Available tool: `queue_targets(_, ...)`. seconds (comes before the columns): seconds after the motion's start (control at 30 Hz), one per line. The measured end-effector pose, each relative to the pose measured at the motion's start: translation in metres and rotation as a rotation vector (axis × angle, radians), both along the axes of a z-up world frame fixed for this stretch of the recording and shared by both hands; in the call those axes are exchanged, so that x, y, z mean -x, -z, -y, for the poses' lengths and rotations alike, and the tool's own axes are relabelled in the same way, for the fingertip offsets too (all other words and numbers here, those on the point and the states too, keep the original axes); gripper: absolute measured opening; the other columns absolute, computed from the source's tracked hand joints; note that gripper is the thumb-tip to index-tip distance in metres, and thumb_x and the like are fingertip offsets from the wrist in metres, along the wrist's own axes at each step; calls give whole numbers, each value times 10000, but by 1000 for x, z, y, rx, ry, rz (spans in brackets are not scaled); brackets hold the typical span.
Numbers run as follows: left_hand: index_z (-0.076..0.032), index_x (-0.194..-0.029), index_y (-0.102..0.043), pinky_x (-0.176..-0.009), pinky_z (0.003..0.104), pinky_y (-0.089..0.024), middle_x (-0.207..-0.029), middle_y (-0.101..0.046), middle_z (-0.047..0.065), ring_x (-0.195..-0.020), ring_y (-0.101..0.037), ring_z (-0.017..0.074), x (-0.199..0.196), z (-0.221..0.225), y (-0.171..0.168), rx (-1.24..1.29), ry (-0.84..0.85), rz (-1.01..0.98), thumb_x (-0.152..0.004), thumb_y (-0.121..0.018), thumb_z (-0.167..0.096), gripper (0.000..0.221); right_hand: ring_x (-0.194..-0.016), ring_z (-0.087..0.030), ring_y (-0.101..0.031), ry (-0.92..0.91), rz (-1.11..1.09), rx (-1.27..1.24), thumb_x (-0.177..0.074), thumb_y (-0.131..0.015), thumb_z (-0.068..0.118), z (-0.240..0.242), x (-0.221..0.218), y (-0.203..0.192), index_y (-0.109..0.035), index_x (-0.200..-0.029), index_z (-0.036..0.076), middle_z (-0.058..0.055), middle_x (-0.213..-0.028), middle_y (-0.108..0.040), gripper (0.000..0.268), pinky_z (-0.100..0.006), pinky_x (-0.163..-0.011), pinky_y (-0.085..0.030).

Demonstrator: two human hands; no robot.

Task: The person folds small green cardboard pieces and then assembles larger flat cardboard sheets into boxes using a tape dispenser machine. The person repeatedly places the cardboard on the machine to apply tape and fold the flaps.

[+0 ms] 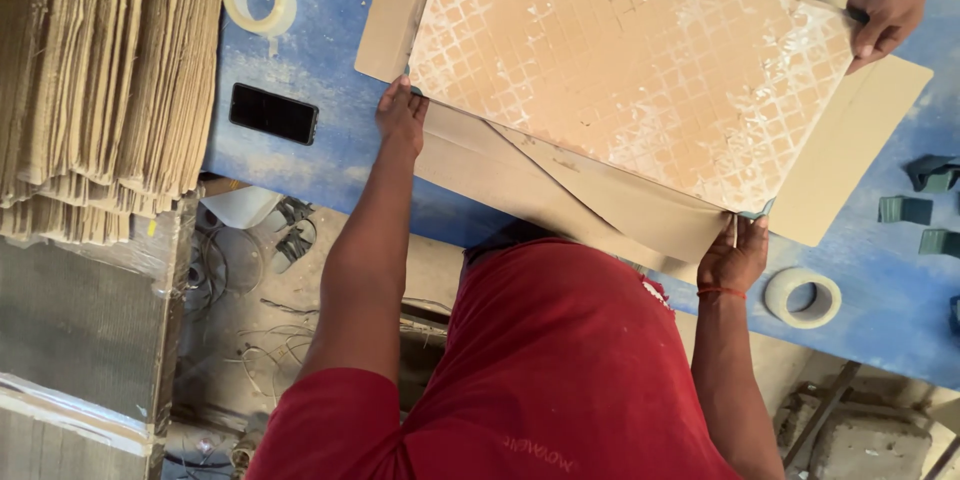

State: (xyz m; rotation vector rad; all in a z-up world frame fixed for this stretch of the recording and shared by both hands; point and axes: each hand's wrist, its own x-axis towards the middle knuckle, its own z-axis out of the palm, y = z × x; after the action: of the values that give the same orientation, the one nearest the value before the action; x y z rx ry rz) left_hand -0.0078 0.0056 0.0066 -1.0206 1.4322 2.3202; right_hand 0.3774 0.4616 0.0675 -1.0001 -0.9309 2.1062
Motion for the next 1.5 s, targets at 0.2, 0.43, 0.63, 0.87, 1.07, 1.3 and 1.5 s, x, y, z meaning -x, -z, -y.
queue_targets(0.2,-74,-1291,-602,-951,398,-580,-1194,-682,107,-1091,-674,249,8,-1,13,-29,-20,-15,-976,-681,-216,354,-803,-121,-500,-38,-308,-51,-1137,-549,184,-5,-22,31,-538,-1165,23,-23,-916,-534,164,-270,-814,-464)
queue_targets(0.43,-70,-1269,-599,-957,395,-588,-1146,-705,90,-1049,-695,236,20,6,13,-11,-21,-49,-962,-711,-194,349,-931,-154,-582,67,35,27,-1146,-629,216,11,-9,11,-624,-1235,56,-28,-1052,-622,183,-279,-819,-501)
queue_targets(0.63,-58,-1299,-626,-968,382,-585,-1166,-710,89,-1067,-688,234,20,2,-12,-27,-27,-53,-953,-737,-198,389,-1069,-158,-678,40,42,156,-1073,-547,242,17,-9,9,-611,-1281,81,-29,-1188,-711,271,-281,-929,-569)
queue_targets(0.87,-73,-1299,-632,-947,382,-590,-1168,-712,95,-1069,-701,244,19,-1,-18,12,-12,-11,-944,-736,-213,395,-1019,-114,-628,55,125,142,-1085,-586,301,23,-16,8,-607,-1322,127,17,-1198,-684,294,-298,-935,-540)
queue_targets(1.07,-56,-1305,-640,-954,388,-584,-1176,-703,110,-1066,-691,254,19,-4,-21,20,-28,-11,-963,-721,-199,380,-1222,-188,-630,65,201,147,-1062,-600,322,24,-11,-1,-559,-1359,150,-23,-1331,-648,346,-367,-1029,-554)
queue_targets(1.3,-32,-1319,-622,-971,385,-598,-1192,-712,123,-1083,-710,260,9,-8,-38,7,-38,-5,-976,-680,-185,380,-1151,-171,-654,72,210,174,-1028,-593,332,10,-23,26,-569,-1328,163,-3,-1288,-670,345,-383,-977,-589)
queue_targets(1.5,-20,-1303,-643,-944,377,-627,-1187,-707,123,-1048,-710,253,1,-9,-48,22,-77,28,-949,-729,-168,393,-751,-81,-481,-48,50,137,-1133,-605,340,17,-6,-13,-606,-1198,140,45,-951,-610,211,-255,-716,-463)
